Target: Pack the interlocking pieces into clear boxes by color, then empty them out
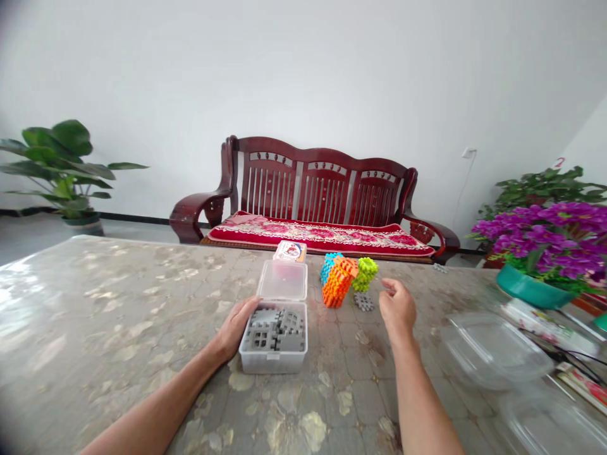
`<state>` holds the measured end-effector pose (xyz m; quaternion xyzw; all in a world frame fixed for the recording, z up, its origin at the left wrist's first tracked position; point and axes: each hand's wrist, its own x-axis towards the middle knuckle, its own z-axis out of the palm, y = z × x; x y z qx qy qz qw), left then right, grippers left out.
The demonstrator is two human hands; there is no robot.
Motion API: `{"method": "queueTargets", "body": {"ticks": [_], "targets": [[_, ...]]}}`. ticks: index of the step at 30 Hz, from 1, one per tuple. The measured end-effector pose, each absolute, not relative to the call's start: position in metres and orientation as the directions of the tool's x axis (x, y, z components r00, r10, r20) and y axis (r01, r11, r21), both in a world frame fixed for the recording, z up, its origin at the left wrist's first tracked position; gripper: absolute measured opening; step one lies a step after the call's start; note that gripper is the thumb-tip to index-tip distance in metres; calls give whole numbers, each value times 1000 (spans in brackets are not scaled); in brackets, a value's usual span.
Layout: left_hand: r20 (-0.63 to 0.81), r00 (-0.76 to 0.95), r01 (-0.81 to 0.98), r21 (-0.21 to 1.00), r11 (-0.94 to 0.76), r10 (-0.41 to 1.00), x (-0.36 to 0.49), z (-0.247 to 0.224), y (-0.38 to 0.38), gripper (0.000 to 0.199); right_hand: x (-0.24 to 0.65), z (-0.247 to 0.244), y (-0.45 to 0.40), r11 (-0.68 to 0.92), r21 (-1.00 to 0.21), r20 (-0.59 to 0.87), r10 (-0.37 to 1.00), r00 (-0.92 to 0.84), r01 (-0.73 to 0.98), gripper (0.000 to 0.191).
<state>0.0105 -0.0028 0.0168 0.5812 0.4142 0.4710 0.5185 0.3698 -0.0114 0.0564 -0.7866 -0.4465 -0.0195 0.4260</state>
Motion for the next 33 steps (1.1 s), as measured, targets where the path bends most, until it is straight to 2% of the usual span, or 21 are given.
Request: {"method": "queueTargets", "body": {"ticks": [4,8,11,14,17,19,23,25,27,28,30,33], "targets": [[121,200,-2,992,-123,972,11,19,-4,47,366,30,-10,-400,-442,225,817,530,803,47],[120,199,32,991,-129,973,11,23,-6,49,351,21,-10,-444,-277,173,849,499,852,66],[141,198,43,987,-152,970,12,25,-7,50,347,20,-9,-446,-195,205,852,481,873,60],[142,206,44,987,-155,968,11,25,-7,50,347,20,-9,-445,-174,194,859,474,879,50],[154,203,49,985,-167,967,11,24,-6,50,348,19,-11,-478,-216,177,838,516,851,51],[167,200,51,982,-181,965,11,23,-6,50,351,20,-12,-497,-290,179,811,556,818,54],[159,208,22,986,-168,965,11,21,-5,49,362,30,-10,-442,-550,292,694,659,709,57],[148,210,4,988,-152,967,12,20,-5,49,364,43,-9,-266,-701,391,632,669,661,60],[147,207,1,989,-150,967,12,20,-4,49,357,62,-10,-6,-785,489,609,624,620,65],[151,205,4,988,-155,967,12,19,-4,49,349,72,-13,121,-793,533,612,584,597,66],[161,203,9,986,-166,966,11,19,-4,48,328,92,-21,278,-778,573,682,455,563,62],[173,212,9,984,-179,962,11,16,-3,47,289,111,-39,350,-767,515,836,190,538,55]]}}
